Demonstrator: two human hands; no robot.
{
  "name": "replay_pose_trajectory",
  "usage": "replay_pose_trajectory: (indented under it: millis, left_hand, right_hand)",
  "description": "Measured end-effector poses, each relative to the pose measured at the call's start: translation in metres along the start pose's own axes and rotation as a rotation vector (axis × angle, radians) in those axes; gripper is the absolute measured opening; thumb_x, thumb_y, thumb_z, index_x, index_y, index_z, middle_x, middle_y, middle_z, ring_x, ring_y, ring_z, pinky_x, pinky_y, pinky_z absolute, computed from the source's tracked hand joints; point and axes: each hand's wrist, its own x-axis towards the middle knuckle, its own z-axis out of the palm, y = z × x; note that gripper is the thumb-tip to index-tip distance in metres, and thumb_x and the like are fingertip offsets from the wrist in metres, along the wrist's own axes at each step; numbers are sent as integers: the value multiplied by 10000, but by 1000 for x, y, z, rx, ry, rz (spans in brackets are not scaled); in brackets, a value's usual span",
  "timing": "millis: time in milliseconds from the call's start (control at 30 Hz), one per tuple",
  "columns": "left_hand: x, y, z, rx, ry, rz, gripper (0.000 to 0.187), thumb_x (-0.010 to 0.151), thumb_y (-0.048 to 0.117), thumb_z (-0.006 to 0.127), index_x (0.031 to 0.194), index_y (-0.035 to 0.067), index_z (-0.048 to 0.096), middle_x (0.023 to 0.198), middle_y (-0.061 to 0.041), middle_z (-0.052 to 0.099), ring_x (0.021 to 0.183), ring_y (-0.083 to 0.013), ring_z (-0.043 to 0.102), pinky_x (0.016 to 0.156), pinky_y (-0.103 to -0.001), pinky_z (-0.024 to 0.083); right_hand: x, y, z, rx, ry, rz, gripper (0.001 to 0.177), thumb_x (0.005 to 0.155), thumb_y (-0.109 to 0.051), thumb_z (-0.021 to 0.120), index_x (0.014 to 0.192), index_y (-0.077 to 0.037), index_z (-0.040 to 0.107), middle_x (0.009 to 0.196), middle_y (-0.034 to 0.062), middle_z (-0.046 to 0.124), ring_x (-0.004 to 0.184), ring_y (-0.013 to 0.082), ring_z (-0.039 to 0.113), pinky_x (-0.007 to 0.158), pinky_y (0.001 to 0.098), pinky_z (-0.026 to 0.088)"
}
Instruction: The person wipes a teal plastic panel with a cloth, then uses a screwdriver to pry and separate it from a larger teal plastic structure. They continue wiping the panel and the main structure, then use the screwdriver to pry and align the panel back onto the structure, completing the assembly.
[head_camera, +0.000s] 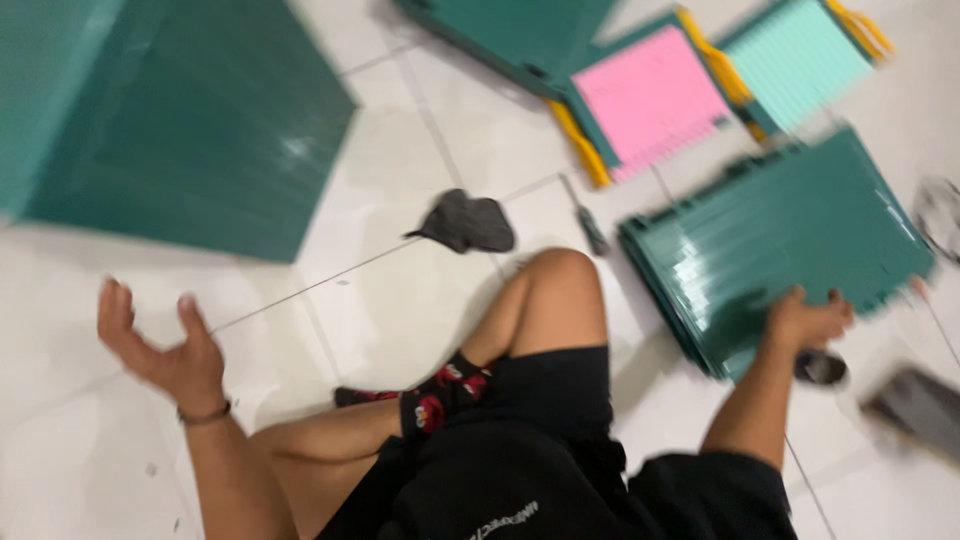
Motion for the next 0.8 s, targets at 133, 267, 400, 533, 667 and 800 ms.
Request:
replay_pose_trajectory:
  millis: [133,267,400,533,667,800]
  left_hand:
    - [41,-13,-16,98,138,-33,806,1046,265,841,1640,74,331,1708,-167,270,1572,-378,316,1188,-416,414]
    - [93,-26,-17,32,-21,-52,1021,942,370,931,1654,84,257,1732,-177,154,1625,-375,199,1344,-497,258]
    - [132,-29,2,138,-71,54,1081,867,493,931,1666,98,319,1724,-229,75,1610,-438,169,1325,-546,266]
    - [147,-24,16,193,-39,-1,872,962,461,910,1611,129,431,1751,-131,168,1586,-411,264,1318,-538,335]
    - [145,-18,17,219,-10,2,761,975,427,878,1552,112,493,1688,-111,299,1494,-385,398,1217,-488,435]
    - [136,-6,7,286,-12,57,635,1005,353,827,1517,99,549,1643,-123,417,1433,-369,515,1121,-440,503]
  right_hand:
    - [-31,-44,19,257,-110,-583,426,938,-92,698,1335,51,646,1516,281,398,1502,444,389,1271,557,327]
    - [-71,-121,34,504,-402,-522,365,1002,-47,714,1330,70,603,1593,234,340,1469,380,395,1186,447,409]
    - [-117,-179,43,492,-607,-498,386,996,-68,701,1376,-47,636,1610,131,376,1356,306,491,1085,387,451]
    - [-170,-238,48,574,-704,-771,363,993,-79,708,1351,-87,650,1613,143,409,1393,286,495,1000,370,484]
    - [-236,-281,36,657,-882,-888,331,986,-110,710,1313,-97,664,1579,139,440,1355,277,530,1010,361,493]
    - [-299,-322,20,698,-1047,-958,307,967,-113,696,1271,-83,666,1553,120,448,1323,261,555,1021,371,514]
